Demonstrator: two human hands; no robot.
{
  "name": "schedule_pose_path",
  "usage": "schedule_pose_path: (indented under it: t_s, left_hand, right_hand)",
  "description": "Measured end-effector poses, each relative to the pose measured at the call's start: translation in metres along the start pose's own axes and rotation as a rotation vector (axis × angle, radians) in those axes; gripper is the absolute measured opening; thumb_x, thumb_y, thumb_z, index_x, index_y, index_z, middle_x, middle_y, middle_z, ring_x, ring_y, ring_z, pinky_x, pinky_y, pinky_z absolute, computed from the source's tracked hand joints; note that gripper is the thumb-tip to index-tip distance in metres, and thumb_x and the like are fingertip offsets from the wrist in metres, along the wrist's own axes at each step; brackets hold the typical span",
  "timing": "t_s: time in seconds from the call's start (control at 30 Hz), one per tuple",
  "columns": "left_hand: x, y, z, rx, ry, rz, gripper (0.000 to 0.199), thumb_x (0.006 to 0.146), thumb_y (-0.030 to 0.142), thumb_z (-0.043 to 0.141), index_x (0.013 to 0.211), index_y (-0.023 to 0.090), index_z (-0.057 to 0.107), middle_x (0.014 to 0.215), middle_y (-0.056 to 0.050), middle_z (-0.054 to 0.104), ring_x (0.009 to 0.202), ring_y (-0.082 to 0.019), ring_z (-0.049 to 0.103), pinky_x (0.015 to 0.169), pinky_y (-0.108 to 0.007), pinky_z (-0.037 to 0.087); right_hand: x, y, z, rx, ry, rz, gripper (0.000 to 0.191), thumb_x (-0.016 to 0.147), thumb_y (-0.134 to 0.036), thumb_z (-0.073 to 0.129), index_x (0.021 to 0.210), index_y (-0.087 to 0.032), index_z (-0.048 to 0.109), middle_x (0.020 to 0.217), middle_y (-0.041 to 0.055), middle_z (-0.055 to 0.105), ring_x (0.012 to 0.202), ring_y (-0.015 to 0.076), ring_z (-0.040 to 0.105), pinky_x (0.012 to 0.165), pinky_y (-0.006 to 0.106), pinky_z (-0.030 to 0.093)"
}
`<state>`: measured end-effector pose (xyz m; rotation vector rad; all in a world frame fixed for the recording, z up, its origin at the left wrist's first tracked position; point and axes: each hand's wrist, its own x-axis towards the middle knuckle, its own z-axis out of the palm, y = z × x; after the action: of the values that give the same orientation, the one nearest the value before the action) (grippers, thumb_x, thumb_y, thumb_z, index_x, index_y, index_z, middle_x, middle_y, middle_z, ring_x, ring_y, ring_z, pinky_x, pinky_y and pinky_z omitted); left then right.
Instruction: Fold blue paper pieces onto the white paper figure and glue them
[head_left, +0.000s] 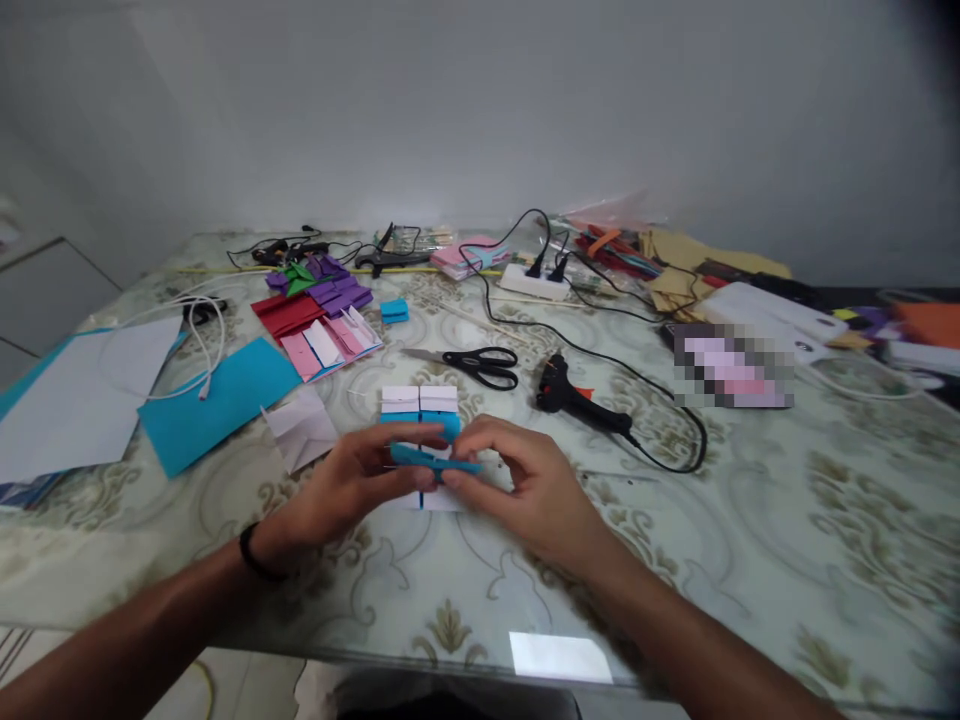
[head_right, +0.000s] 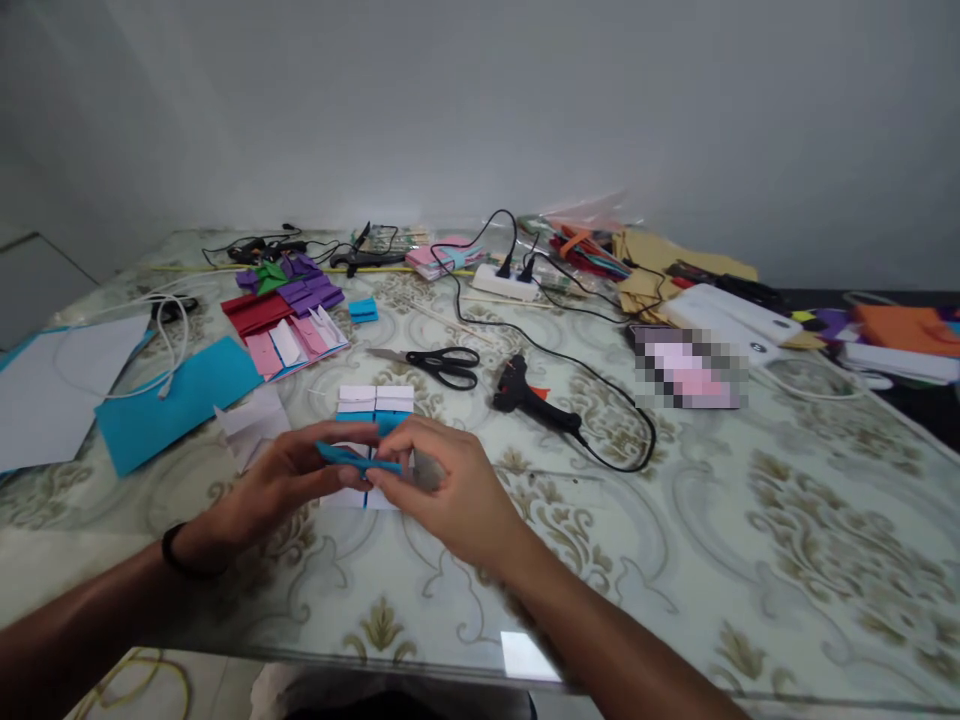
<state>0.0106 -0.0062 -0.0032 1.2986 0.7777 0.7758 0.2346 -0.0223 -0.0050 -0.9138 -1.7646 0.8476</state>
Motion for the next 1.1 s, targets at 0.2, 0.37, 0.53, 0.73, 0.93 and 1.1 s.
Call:
schedule_pose_path:
  t_s: [0.2, 0.37, 0.53, 0.73, 0.93, 1.1]
  left_hand:
    - [-0.006, -0.002, -0.001, -0.225, -0.135, -0.040, 0.063, 0.093, 0.046, 0.078, 0.148, 0.028, 0.055, 0.122, -0.011, 0.076, 0.102, -0.026, 0.079, 0.097, -0.047, 0.063]
    - [-0.001, -0.007, 0.001, -0.124, -0.008, -0.005, 0.050, 0.091, 0.025, 0.081, 0.136, 0.024, 0.062, 0.104, -0.004, 0.075, 0.087, -0.016, 0.073, 0.076, -0.026, 0.060]
    - [0.006, -0.012, -0.004, -0.034, 0.035, 0.078, 0.050, 0.089, 0.017, 0.079, 0.137, 0.022, 0.065, 0.091, 0.000, 0.072, 0.075, -0.011, 0.067, 0.065, -0.019, 0.057]
    - [0.006, -0.012, -0.003, -0.069, -0.026, 0.039, 0.055, 0.093, 0.023, 0.079, 0.144, 0.018, 0.061, 0.084, -0.002, 0.074, 0.066, -0.012, 0.070, 0.063, -0.024, 0.061]
    - [0.004, -0.007, -0.005, -0.087, -0.118, 0.000, 0.044, 0.104, 0.048, 0.062, 0.136, 0.019, 0.069, 0.102, -0.011, 0.077, 0.087, -0.021, 0.076, 0.076, -0.033, 0.063]
    - [0.007, -0.004, -0.006, 0.224, -0.085, 0.152, 0.040, 0.091, 0.041, 0.078, 0.123, 0.018, 0.074, 0.126, -0.013, 0.074, 0.109, -0.024, 0.072, 0.091, -0.035, 0.060]
  right_hand:
    - [-0.004, 0.003, -0.002, -0.209, 0.097, -0.295, 0.023, 0.083, -0.003, 0.073, 0.091, -0.025, 0.074, 0.100, 0.0041, 0.066, 0.094, 0.0202, 0.065, 0.080, 0.036, 0.055]
    - [-0.005, 0.007, -0.001, -0.296, 0.016, -0.287, 0.027, 0.085, -0.001, 0.068, 0.092, -0.026, 0.075, 0.107, 0.0050, 0.064, 0.103, 0.0225, 0.064, 0.087, 0.041, 0.057]
    - [-0.005, 0.013, -0.001, -0.247, -0.029, -0.184, 0.031, 0.088, -0.001, 0.064, 0.100, -0.027, 0.078, 0.123, 0.0071, 0.061, 0.114, 0.0229, 0.065, 0.096, 0.042, 0.057]
    - [-0.001, 0.017, -0.006, -0.158, -0.087, -0.113, 0.033, 0.087, -0.003, 0.066, 0.105, -0.028, 0.079, 0.123, 0.0078, 0.066, 0.119, 0.0243, 0.066, 0.095, 0.042, 0.059]
    - [0.002, 0.016, -0.007, -0.111, -0.029, -0.093, 0.017, 0.089, -0.013, 0.072, 0.096, -0.025, 0.081, 0.109, 0.0068, 0.074, 0.102, 0.0225, 0.070, 0.093, 0.040, 0.058]
    - [0.006, 0.017, -0.005, -0.009, -0.026, 0.101, 0.009, 0.089, -0.027, 0.074, 0.087, -0.019, 0.076, 0.081, 0.0032, 0.073, 0.076, 0.0180, 0.066, 0.071, 0.031, 0.054]
